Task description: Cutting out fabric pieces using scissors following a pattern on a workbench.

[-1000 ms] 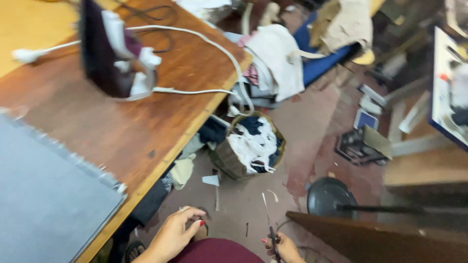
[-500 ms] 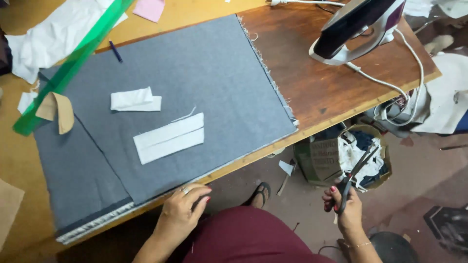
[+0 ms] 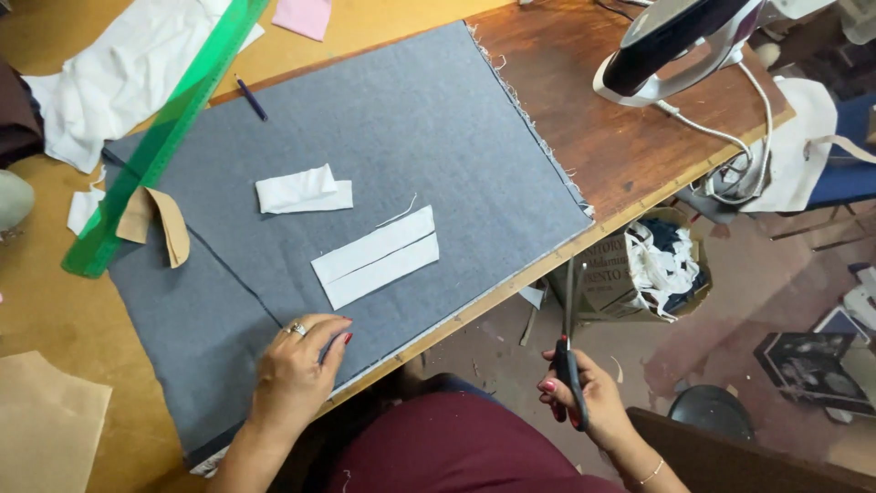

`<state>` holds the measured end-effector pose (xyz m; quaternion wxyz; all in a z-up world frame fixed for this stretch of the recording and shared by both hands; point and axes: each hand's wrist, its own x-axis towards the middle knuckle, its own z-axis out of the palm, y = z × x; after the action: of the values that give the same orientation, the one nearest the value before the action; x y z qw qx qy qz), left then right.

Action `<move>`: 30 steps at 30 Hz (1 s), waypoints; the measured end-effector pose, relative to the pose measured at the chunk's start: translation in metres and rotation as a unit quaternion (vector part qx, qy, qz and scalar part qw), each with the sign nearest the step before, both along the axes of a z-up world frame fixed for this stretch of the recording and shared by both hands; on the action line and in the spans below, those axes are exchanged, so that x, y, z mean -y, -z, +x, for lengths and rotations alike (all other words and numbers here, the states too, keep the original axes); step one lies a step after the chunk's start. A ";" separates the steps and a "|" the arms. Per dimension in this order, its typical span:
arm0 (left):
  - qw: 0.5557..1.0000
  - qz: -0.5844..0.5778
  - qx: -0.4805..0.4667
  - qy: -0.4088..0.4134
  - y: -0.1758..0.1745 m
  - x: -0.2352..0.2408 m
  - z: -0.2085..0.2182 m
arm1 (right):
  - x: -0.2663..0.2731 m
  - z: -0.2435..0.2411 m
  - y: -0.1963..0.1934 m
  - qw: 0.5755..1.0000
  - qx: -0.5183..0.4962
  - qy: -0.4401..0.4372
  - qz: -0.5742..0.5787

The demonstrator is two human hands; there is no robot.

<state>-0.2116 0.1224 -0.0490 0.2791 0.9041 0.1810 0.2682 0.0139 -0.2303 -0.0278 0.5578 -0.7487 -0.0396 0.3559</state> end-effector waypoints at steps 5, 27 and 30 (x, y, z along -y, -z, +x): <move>1.000 0.023 0.012 0.016 -0.002 -0.009 0.044 | -0.015 0.018 0.001 0.998 0.012 -0.059 -0.005; 0.974 0.159 -0.126 0.101 0.291 -0.133 0.283 | -0.024 0.050 0.061 0.990 -0.067 -0.118 -0.044; 0.968 0.148 -0.180 0.091 0.296 -0.144 0.263 | -0.039 0.032 0.045 0.986 -0.083 -0.122 -0.074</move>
<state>0.0518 0.2667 -0.3446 0.1285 0.9814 0.1035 0.0983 0.0458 -0.1908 -0.0728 0.4549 -0.7449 -0.0580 0.4846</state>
